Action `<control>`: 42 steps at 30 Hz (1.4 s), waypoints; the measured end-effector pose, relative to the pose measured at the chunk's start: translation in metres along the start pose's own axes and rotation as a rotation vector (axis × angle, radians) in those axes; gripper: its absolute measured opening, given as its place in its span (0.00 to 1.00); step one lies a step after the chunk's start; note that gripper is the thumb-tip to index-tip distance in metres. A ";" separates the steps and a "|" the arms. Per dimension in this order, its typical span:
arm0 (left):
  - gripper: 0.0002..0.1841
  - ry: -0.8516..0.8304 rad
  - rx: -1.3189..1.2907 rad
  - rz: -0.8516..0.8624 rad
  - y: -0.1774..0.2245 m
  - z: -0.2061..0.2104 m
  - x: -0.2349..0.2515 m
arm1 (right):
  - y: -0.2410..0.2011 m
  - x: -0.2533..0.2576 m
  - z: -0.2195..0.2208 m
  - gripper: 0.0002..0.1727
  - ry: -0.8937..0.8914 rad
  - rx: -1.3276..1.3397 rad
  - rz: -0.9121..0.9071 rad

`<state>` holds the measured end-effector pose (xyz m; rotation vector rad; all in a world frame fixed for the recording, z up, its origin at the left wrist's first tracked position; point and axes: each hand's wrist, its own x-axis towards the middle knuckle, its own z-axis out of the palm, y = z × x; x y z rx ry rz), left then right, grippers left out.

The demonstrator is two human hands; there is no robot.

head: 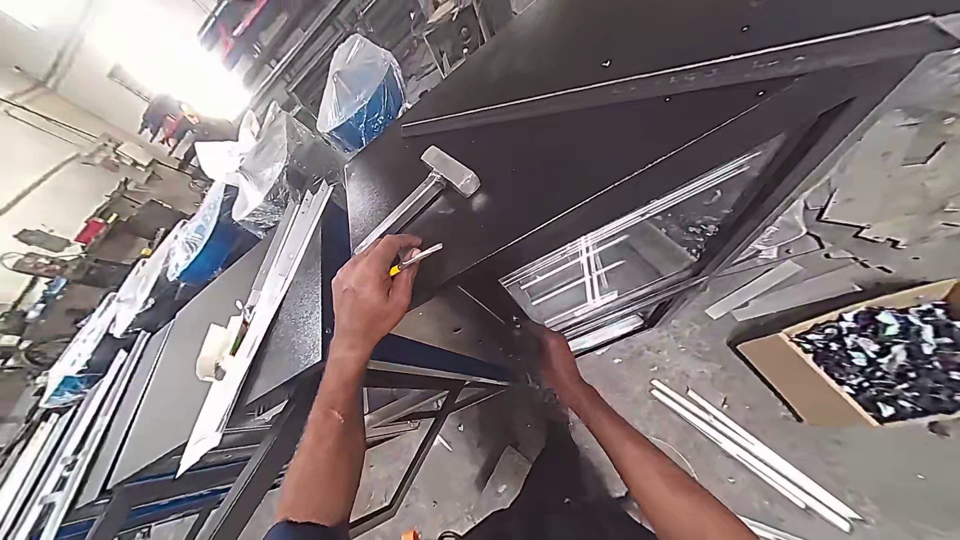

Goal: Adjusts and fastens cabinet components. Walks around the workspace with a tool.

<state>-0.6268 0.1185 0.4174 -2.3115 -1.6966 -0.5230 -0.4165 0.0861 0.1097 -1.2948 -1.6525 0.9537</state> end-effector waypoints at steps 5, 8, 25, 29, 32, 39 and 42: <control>0.16 -0.013 0.008 -0.014 -0.003 0.000 0.000 | 0.006 -0.010 0.006 0.18 0.067 0.112 -0.002; 0.17 -0.020 0.026 -0.030 -0.004 0.001 0.001 | 0.003 -0.014 0.007 0.19 0.044 0.141 0.033; 0.16 -0.027 0.034 -0.043 -0.001 0.002 0.001 | 0.011 -0.106 -0.029 0.16 0.155 0.030 0.006; 0.16 -0.004 0.050 -0.035 -0.001 0.002 0.000 | 0.012 -0.082 -0.021 0.17 0.101 0.025 0.047; 0.16 -0.010 0.047 -0.039 -0.002 0.002 0.000 | 0.004 -0.057 -0.013 0.16 0.092 0.058 0.039; 0.16 -0.026 0.010 -0.051 -0.006 0.002 -0.001 | -0.004 -0.023 -0.004 0.19 0.010 0.091 0.073; 0.15 -0.025 0.001 -0.040 -0.006 0.003 0.000 | -0.001 -0.021 -0.003 0.19 0.008 0.075 0.071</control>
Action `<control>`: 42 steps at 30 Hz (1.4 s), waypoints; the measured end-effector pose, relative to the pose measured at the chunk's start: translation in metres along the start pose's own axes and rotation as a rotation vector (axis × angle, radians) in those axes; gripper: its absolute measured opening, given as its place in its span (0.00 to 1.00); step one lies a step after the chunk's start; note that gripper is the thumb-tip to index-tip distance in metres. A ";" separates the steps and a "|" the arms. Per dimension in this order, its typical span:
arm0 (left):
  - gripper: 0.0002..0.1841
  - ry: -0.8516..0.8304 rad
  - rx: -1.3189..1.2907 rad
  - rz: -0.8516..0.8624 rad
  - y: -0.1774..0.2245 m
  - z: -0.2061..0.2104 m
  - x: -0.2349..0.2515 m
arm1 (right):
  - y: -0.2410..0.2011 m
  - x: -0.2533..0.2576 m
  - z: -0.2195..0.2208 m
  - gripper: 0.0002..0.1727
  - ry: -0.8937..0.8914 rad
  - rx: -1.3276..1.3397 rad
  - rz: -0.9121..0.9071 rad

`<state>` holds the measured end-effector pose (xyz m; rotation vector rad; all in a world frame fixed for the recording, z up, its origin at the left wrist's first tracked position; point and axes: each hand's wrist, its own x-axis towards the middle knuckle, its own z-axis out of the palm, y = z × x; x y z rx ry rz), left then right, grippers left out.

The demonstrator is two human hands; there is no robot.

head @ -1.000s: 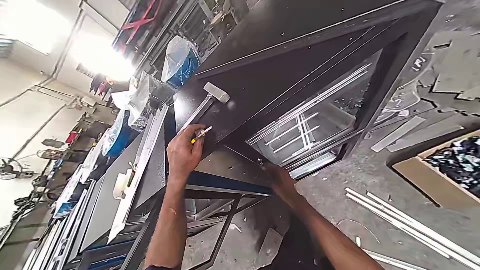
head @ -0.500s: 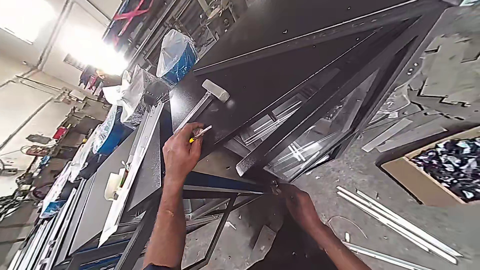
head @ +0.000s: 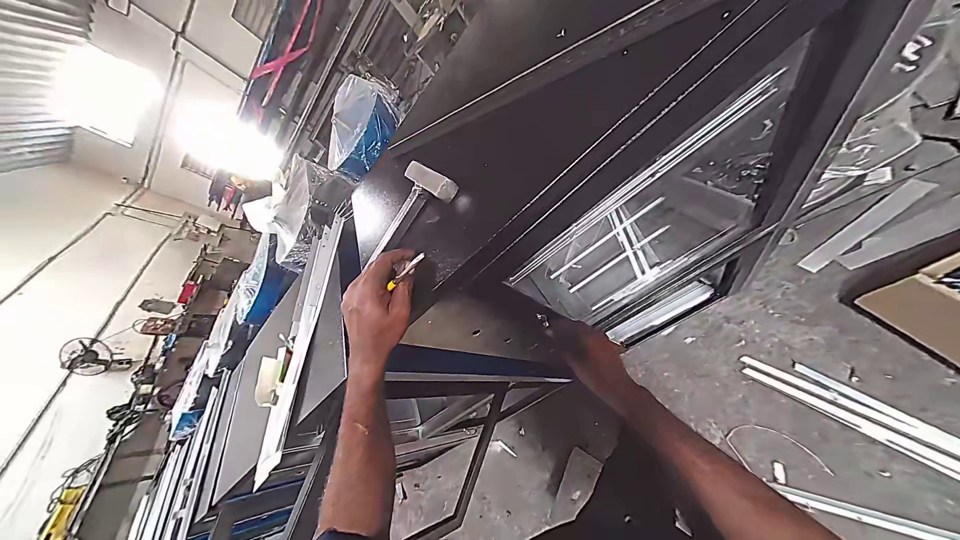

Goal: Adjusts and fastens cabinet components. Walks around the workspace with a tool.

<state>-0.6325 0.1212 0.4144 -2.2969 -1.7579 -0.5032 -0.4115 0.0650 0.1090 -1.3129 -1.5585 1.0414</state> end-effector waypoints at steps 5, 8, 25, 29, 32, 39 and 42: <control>0.16 -0.010 0.011 -0.018 -0.001 0.000 0.001 | 0.006 0.004 0.004 0.20 -0.018 0.023 -0.013; 0.16 -0.009 0.017 -0.015 -0.001 -0.001 0.000 | 0.007 0.010 0.007 0.19 -0.010 0.029 -0.031; 0.22 0.011 0.030 0.058 -0.001 0.001 0.001 | -0.004 0.009 -0.005 0.21 -0.028 0.050 -0.040; 0.21 -0.032 0.010 0.058 -0.004 0.000 0.002 | -0.001 -0.017 -0.015 0.18 -0.020 0.052 -0.059; 0.20 -0.064 -0.001 0.033 -0.001 -0.003 0.002 | -0.004 -0.032 -0.025 0.18 -0.066 0.004 -0.042; 0.20 -0.043 0.019 0.040 -0.001 -0.003 0.001 | 0.007 0.019 0.001 0.19 -0.020 0.064 -0.123; 0.22 -0.037 0.029 0.026 0.000 -0.002 0.001 | 0.005 0.020 0.000 0.19 0.002 0.035 -0.125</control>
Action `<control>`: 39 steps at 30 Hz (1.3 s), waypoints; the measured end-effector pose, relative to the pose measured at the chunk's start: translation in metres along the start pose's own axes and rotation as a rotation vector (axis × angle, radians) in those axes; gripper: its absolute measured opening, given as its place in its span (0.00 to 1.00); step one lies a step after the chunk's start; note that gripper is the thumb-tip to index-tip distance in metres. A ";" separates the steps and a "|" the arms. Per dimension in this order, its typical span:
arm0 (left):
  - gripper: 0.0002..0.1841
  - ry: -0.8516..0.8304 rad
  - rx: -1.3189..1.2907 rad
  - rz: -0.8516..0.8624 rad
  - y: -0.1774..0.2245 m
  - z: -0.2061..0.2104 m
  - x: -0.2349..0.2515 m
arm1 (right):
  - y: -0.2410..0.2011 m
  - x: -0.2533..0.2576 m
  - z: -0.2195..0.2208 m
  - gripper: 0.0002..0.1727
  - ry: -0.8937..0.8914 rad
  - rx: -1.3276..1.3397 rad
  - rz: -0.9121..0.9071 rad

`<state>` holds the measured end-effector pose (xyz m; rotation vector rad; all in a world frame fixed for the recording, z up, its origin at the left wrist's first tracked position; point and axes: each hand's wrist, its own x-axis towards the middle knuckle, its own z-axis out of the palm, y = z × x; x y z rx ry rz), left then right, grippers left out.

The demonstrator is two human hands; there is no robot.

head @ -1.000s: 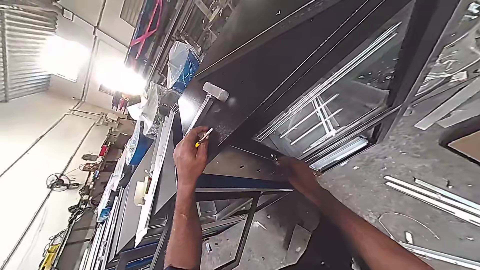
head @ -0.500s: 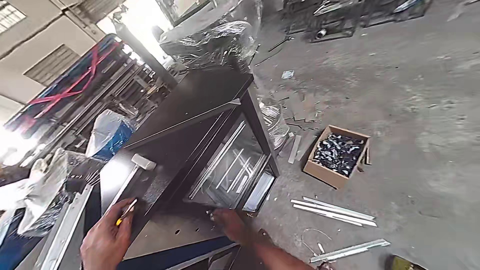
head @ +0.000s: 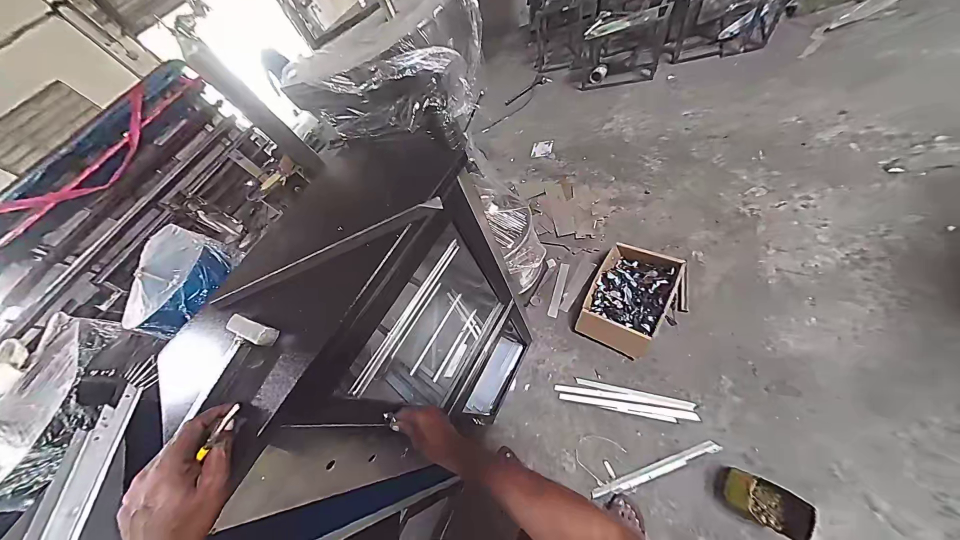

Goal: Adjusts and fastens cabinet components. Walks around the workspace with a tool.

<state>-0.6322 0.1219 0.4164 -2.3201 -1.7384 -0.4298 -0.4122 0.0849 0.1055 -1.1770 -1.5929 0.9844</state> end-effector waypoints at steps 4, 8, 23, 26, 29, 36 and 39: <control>0.26 -0.010 0.009 -0.043 0.002 -0.002 0.000 | -0.014 -0.010 0.002 0.19 -0.035 0.057 0.082; 0.25 -0.013 -0.012 -0.081 0.011 -0.003 -0.001 | -0.014 -0.016 -0.009 0.22 -0.099 0.051 0.073; 0.25 -0.015 -0.012 -0.122 0.002 0.000 0.002 | 0.001 -0.279 -0.290 0.19 0.831 -0.213 0.464; 0.26 -0.016 -0.001 -0.150 0.001 0.001 0.002 | 0.033 -0.264 -0.364 0.29 1.163 -0.053 0.510; 0.26 -0.019 0.010 -0.155 0.000 0.003 0.003 | 0.046 -0.221 -0.432 0.40 1.294 0.236 0.348; 0.26 -0.022 0.021 -0.150 0.003 0.001 0.002 | 0.054 -0.198 -0.456 0.36 1.401 0.321 0.402; 0.23 -0.005 0.046 -0.159 0.008 -0.002 0.003 | 0.044 -0.244 -0.377 0.32 1.264 -0.028 0.447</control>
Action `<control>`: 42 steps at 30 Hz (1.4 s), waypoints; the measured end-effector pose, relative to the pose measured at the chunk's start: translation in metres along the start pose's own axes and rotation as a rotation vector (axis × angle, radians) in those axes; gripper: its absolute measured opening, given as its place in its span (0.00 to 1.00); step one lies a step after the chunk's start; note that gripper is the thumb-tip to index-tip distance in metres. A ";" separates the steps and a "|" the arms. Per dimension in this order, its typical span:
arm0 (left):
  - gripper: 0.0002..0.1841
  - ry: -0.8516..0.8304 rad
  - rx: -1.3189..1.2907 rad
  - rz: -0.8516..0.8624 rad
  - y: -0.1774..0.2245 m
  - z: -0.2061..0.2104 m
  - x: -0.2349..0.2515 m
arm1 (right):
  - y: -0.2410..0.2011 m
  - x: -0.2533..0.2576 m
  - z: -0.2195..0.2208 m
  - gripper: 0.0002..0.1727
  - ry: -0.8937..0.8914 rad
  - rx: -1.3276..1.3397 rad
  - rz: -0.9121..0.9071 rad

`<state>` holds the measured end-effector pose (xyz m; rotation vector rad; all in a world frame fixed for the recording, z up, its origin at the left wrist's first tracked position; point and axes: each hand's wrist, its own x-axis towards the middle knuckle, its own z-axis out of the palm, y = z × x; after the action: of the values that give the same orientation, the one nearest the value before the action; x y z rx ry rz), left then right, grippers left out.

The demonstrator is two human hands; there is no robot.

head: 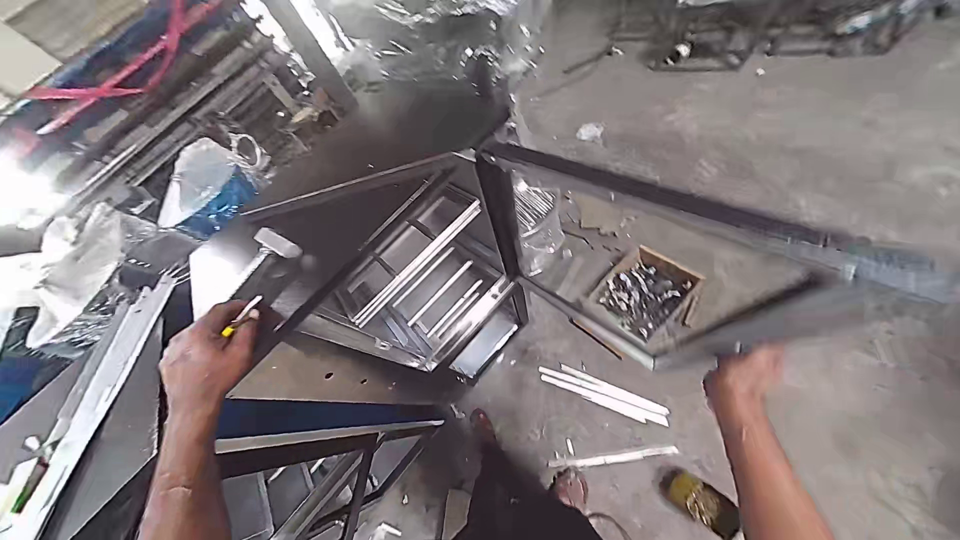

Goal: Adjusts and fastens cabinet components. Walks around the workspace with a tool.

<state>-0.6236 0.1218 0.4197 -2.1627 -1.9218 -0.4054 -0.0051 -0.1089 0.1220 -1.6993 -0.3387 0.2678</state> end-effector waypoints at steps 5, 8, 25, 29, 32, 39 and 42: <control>0.21 -0.002 0.003 0.012 0.005 0.003 0.002 | 0.003 -0.207 0.012 0.26 -0.576 -0.121 -0.159; 0.21 -0.004 -0.014 0.015 0.006 0.003 0.003 | -0.007 -0.267 0.096 0.17 -0.901 -0.128 -0.381; 0.18 0.003 -0.058 0.006 0.008 -0.001 0.000 | -0.023 -0.239 0.103 0.24 -1.132 -0.276 -0.435; 0.18 0.002 -0.032 0.019 0.014 -0.004 -0.002 | -0.013 -0.167 -0.013 0.23 -0.568 -0.304 -0.185; 0.18 0.032 -0.033 0.034 0.012 -0.001 -0.005 | -0.001 -0.081 -0.030 0.30 -0.253 -0.057 -0.068; 0.17 0.026 -0.051 0.035 0.013 -0.003 -0.009 | -0.002 0.113 0.025 0.38 -0.022 0.455 0.121; 0.17 0.020 -0.064 0.041 0.015 -0.005 -0.007 | 0.004 0.104 0.027 0.35 0.066 0.412 0.142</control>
<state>-0.6094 0.1117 0.4218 -2.2249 -1.8757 -0.4864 0.0819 -0.0457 0.1156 -1.3223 -0.1028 0.3592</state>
